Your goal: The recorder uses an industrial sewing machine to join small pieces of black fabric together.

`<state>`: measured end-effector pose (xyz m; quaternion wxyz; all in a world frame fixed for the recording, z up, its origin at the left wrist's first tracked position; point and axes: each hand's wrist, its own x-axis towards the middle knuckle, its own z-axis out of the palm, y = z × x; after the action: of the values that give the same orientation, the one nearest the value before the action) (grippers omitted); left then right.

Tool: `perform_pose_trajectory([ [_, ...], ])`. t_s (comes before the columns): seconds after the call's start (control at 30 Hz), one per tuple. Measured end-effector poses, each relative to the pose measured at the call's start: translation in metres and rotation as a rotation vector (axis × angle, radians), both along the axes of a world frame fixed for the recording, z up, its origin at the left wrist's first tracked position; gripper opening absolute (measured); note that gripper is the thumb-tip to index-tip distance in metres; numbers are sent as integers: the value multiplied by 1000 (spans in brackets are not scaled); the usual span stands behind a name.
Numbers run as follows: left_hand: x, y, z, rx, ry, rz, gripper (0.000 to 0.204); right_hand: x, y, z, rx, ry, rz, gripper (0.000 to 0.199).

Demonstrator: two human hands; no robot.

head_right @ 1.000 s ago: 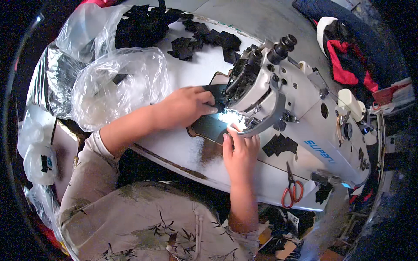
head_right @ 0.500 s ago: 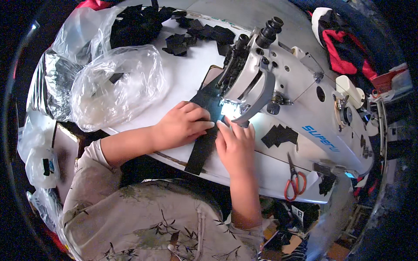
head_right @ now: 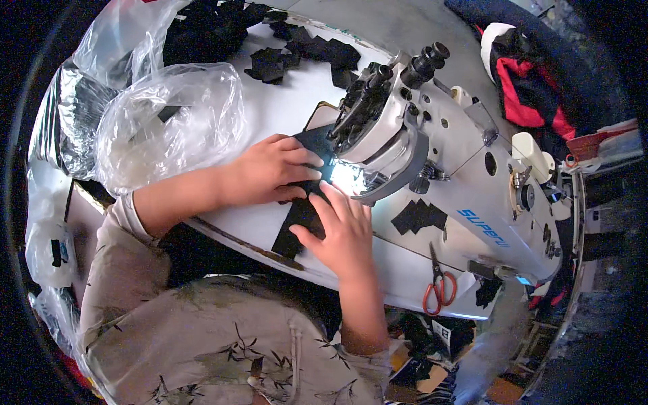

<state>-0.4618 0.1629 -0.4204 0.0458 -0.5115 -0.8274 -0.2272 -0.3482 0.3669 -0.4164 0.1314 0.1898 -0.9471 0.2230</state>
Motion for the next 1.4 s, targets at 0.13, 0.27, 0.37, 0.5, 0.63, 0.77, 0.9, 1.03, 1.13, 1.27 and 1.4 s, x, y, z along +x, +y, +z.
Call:
perform_pose_trajectory([
  [0.13,-2,0,-6,44,18,-2,39,-1,0,-3,15,8,-18,51],
  [0.27,-3,0,-8,52,76,14,39,-4,0,-5,42,32,-29,51],
  [0.37,-5,3,-9,44,95,15,39,-3,2,-7,41,34,-46,49],
  [0.5,-7,1,-11,64,96,22,40,-4,2,-7,44,65,26,48],
  [0.63,-12,5,-9,61,90,32,40,-1,0,2,26,12,55,56],
  [0.77,-14,6,-9,50,115,43,43,-2,-1,-2,34,-21,24,61],
  [0.9,-14,5,-8,68,147,42,43,-2,-3,-1,24,-17,27,59],
  [1.03,-13,7,-7,29,135,44,45,-1,-5,4,44,-19,12,52],
  [1.13,-2,10,1,-52,162,72,49,2,0,2,97,14,-69,42],
  [1.27,8,10,11,7,158,1,59,0,19,-6,234,152,-314,29],
  [1.4,15,9,-1,7,123,-47,60,-1,20,-3,220,241,-268,28],
])
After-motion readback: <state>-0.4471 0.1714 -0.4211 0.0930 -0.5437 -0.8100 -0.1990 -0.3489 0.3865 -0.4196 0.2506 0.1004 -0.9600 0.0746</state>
